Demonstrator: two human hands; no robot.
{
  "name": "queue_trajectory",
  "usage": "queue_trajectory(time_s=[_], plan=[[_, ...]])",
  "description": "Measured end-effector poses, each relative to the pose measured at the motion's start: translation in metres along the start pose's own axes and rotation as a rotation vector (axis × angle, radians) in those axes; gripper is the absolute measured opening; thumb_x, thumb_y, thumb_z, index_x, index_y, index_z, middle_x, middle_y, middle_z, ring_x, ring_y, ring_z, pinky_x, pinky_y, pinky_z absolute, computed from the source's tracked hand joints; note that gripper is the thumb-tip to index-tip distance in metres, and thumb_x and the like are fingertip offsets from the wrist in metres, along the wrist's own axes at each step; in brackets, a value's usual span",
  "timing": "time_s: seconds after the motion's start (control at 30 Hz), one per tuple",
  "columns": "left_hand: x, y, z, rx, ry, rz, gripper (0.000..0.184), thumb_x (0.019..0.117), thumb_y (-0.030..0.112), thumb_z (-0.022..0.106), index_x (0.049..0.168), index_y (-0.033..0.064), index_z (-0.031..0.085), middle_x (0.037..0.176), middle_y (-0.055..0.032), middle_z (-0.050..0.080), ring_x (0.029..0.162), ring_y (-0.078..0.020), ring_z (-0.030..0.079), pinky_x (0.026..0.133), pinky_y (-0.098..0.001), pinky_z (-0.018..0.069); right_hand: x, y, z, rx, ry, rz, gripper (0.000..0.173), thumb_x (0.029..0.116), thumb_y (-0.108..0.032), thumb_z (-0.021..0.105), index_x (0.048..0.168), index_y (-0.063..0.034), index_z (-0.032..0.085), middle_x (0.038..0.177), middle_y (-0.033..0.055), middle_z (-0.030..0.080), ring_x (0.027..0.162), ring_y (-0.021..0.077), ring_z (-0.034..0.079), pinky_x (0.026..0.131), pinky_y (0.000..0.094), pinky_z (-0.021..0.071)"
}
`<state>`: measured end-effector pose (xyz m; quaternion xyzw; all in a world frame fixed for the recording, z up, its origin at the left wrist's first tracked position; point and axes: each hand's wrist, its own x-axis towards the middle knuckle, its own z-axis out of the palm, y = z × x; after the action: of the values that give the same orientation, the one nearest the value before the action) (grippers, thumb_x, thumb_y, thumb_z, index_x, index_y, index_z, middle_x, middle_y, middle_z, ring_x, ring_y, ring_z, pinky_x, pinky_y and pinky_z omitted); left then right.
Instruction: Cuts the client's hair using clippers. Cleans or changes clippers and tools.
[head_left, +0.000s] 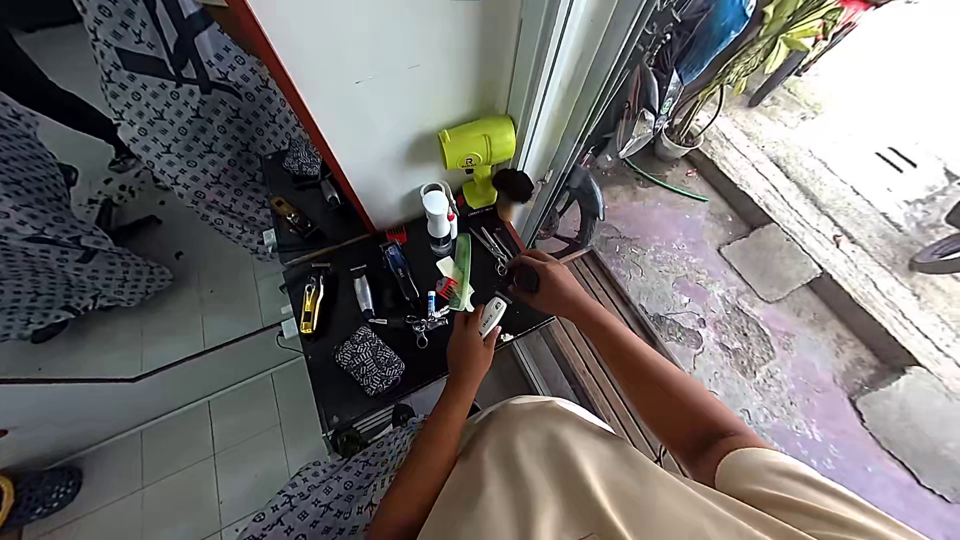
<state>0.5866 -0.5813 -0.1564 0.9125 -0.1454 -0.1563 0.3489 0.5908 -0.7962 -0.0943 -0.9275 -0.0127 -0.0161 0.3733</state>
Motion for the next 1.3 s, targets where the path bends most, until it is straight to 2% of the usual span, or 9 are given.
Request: queue_trajectory(time_s=[0.1,0.23,0.43,0.57,0.7,0.93,1.07,1.17,1.3], plan=[[-0.003,-0.008,0.000,-0.080,0.047,-0.010,0.055,0.0967,0.034,0.071,0.143,0.0076,0.059,0.135,-0.0208,0.060,0.116,-0.0305,0.065,0.098,-0.0435,0.0554,0.009,-0.005,-0.001,0.156,-0.087,0.039,0.046,0.0872,-0.023,0.082,0.129,-0.0119,0.066,0.123,0.0096,0.068,0.111,0.0199,0.066,0.100,0.0445,0.0539],[-0.013,-0.031,0.005,-0.168,0.115,-0.041,0.055,0.0943,0.034,0.074,0.140,0.0063,0.061,0.131,-0.0203,0.062,0.115,-0.0296,0.065,0.098,-0.0441,0.0555,0.021,0.025,0.010,-0.010,-0.152,0.380,0.064,0.0892,-0.038,0.078,0.137,-0.0057,0.053,0.105,0.0197,0.070,0.097,0.0357,0.070,0.087,0.0604,0.0546],[-0.039,-0.054,0.004,-0.262,0.158,-0.078,0.056,0.0938,0.033,0.074,0.139,0.0030,0.061,0.129,-0.0208,0.063,0.117,-0.0294,0.064,0.101,-0.0442,0.0538,0.062,0.058,0.013,-0.327,-0.437,0.482,0.073,0.0849,-0.060,0.076,0.130,-0.0035,0.061,0.114,0.0240,0.068,0.111,0.0438,0.064,0.095,0.0682,0.0468],[-0.049,-0.056,0.006,-0.326,0.156,-0.116,0.057,0.0939,0.033,0.074,0.140,0.0022,0.060,0.129,-0.0204,0.063,0.117,-0.0281,0.064,0.102,-0.0425,0.0533,0.106,0.022,0.019,-0.624,-0.524,0.421,0.077,0.0773,-0.047,0.086,0.135,-0.0033,0.058,0.124,0.0295,0.063,0.114,0.0501,0.061,0.088,0.0711,0.0492],[-0.053,-0.054,0.004,-0.382,0.198,-0.143,0.058,0.0937,0.033,0.074,0.140,0.0024,0.059,0.130,-0.0198,0.063,0.119,-0.0277,0.063,0.103,-0.0415,0.0521,0.132,-0.020,0.047,-0.851,-0.584,0.351,0.054,0.0718,-0.017,0.090,0.115,0.0065,0.067,0.129,0.0336,0.056,0.113,0.0518,0.059,0.080,0.0690,0.0516],[-0.058,-0.056,-0.012,-0.494,0.312,-0.203,0.060,0.0954,0.033,0.071,0.143,0.0010,0.055,0.134,-0.0202,0.061,0.122,-0.0269,0.061,0.105,-0.0422,0.0497,0.139,-0.042,0.074,-0.949,-0.678,0.219,0.032,0.0786,-0.006,0.080,0.107,0.0047,0.069,0.117,0.0303,0.063,0.108,0.0496,0.062,0.080,0.0678,0.0502],[-0.055,-0.052,-0.017,-0.659,0.352,-0.224,0.059,0.0963,0.027,0.070,0.144,-0.0013,0.049,0.128,-0.0183,0.065,0.112,-0.0200,0.066,0.096,-0.0368,0.0554,0.137,-0.036,0.053,-0.882,-0.534,0.092,0.059,0.0740,-0.029,0.089,0.121,0.0005,0.068,0.129,0.0302,0.059,0.119,0.0497,0.056,0.095,0.0704,0.0431],[-0.052,-0.045,-0.020,-0.731,0.389,-0.237,0.059,0.0964,0.023,0.069,0.145,-0.0014,0.046,0.126,-0.0179,0.064,0.108,-0.0184,0.067,0.092,-0.0342,0.0572,0.104,-0.044,0.027,-0.678,-0.258,-0.064,0.070,0.0811,-0.040,0.084,0.137,-0.0058,0.061,0.147,0.0263,0.049,0.131,0.0472,0.049,0.106,0.0678,0.0376],[-0.050,-0.029,-0.015,-0.820,0.429,-0.193,0.061,0.0952,0.020,0.070,0.145,-0.0027,0.044,0.126,-0.0185,0.064,0.107,-0.0192,0.068,0.090,-0.0358,0.0590,0.019,-0.068,0.040,-0.049,-0.294,0.119,0.058,0.0965,-0.044,0.068,0.135,-0.0006,0.058,0.123,0.0164,0.066,0.112,0.0294,0.065,0.098,0.0517,0.0530]])
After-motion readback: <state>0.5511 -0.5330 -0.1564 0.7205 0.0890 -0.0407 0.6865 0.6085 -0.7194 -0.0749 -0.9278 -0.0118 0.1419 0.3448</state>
